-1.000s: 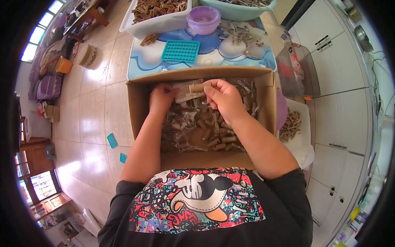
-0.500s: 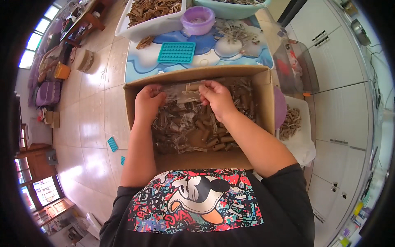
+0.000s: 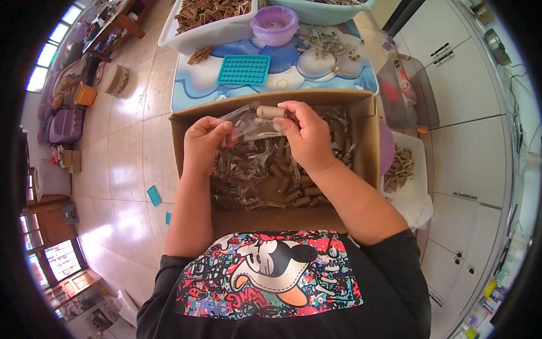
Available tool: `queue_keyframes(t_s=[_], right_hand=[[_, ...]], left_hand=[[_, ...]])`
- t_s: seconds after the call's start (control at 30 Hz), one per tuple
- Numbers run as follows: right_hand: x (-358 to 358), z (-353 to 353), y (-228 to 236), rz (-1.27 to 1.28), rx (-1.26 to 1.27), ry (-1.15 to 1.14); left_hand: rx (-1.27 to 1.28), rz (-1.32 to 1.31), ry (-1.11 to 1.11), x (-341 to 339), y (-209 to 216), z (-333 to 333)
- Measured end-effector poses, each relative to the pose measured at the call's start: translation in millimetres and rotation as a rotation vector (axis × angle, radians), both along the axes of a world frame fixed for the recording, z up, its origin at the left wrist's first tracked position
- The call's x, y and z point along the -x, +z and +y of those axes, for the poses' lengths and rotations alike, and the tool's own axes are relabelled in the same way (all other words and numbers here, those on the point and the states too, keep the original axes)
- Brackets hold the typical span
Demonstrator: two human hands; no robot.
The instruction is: The person packages small cardboard cylinders into small plastic bags by hand.
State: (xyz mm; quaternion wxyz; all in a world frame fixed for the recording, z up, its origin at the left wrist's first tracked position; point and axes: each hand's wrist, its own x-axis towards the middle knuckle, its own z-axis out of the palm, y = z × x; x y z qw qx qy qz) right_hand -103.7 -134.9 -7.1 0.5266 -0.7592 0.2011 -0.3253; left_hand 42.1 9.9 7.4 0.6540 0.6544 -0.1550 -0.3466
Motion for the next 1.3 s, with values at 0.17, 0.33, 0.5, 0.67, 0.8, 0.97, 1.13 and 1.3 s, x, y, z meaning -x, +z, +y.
queue_keyframes(t_s=[0.17,0.33,0.5,0.67,0.8,0.97,1.13,1.3], right_hand=[[0,-6,-1,-0.070,-0.119,-0.037],[0,1,-1,-0.069,-0.099,0.015],[2,-5,-2,0.014,-0.293,0.166],[6,-16,5,0.197,-0.399,0.365],[7,-19,10,0.232,-0.403,0.365],[7,-21,4,0.375,-0.435,0.312],[8,-19,7,0.398,-0.376,0.381],[9,-22,11,0.446,-0.256,0.430]], left_hand=[[0.036,-0.022,-0.051,2,3,-1],[0.039,-0.053,-0.037,7,-3,-5],[-0.009,0.074,-0.185,12,-4,-5],[-0.119,0.090,-0.451,4,3,1],[-0.101,0.250,-0.476,7,5,0],[-0.106,0.151,-0.393,12,-1,-4],[-0.163,0.188,-0.485,17,-2,-6],[-0.142,0.236,-0.507,15,-8,-6]])
